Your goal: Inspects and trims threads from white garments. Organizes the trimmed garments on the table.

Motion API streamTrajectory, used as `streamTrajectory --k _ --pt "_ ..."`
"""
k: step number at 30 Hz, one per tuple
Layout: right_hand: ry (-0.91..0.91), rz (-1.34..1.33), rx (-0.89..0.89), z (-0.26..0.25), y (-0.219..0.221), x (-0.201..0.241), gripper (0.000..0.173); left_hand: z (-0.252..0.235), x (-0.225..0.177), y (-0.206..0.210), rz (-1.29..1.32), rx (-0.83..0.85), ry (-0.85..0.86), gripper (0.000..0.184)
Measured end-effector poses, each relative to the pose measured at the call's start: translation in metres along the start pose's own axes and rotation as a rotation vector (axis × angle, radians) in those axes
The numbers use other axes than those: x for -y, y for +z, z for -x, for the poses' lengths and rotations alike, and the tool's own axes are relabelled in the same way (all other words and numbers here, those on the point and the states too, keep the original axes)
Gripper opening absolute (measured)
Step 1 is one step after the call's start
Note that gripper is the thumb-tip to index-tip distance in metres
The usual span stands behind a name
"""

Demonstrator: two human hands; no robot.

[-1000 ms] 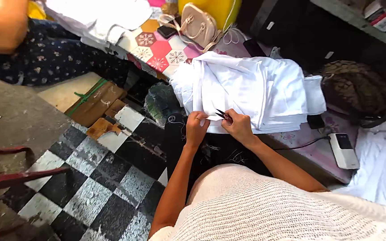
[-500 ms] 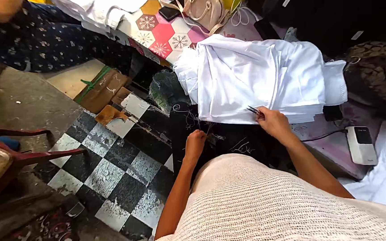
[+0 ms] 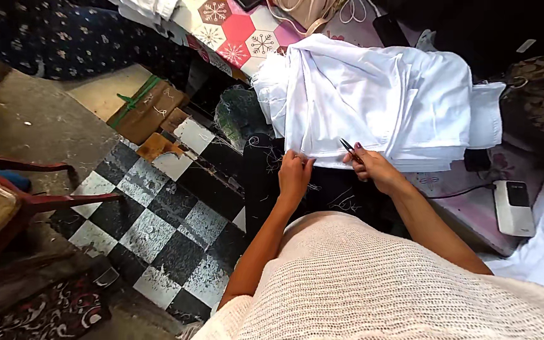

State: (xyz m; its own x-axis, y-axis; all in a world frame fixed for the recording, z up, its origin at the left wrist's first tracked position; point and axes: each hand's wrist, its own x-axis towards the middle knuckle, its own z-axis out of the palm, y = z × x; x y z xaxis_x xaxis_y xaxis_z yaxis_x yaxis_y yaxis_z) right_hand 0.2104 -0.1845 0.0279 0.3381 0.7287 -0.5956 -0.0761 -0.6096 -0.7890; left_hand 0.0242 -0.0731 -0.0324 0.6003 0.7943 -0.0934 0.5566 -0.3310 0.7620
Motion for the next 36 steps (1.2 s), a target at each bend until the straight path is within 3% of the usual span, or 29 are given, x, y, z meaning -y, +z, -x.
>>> streamTrajectory --k 2,5,8,11,15,21,26,36 --pt "0.014 -0.114 0.067 -0.004 0.004 -0.001 0.050 -0.008 0.004 0.020 0.055 -0.100 0.073 0.028" --pt "0.014 -0.162 0.130 -0.011 0.009 0.003 0.047 -0.017 0.013 0.025 0.044 -0.047 0.045 0.016" --pt "0.004 -0.160 0.167 -0.007 0.004 0.007 0.047 -0.009 0.005 0.006 0.100 0.028 -0.038 0.020" --pt "0.036 -0.169 0.201 -0.013 0.011 0.005 0.047 -0.011 0.004 0.025 0.113 -0.102 0.062 0.027" --pt "0.063 -0.174 0.199 -0.027 0.023 -0.001 0.048 -0.024 0.021 0.053 0.080 -0.270 0.270 0.008" --pt "0.167 -0.145 0.245 -0.026 0.024 -0.010 0.047 -0.009 0.021 0.036 0.455 -0.158 0.038 0.008" --pt "0.191 -0.127 0.261 -0.036 0.034 -0.009 0.047 -0.003 0.020 0.032 0.622 -0.146 -0.062 0.005" --pt "0.124 -0.093 0.175 -0.031 0.037 -0.011 0.041 0.000 0.020 0.025 0.534 -0.153 -0.060 0.009"
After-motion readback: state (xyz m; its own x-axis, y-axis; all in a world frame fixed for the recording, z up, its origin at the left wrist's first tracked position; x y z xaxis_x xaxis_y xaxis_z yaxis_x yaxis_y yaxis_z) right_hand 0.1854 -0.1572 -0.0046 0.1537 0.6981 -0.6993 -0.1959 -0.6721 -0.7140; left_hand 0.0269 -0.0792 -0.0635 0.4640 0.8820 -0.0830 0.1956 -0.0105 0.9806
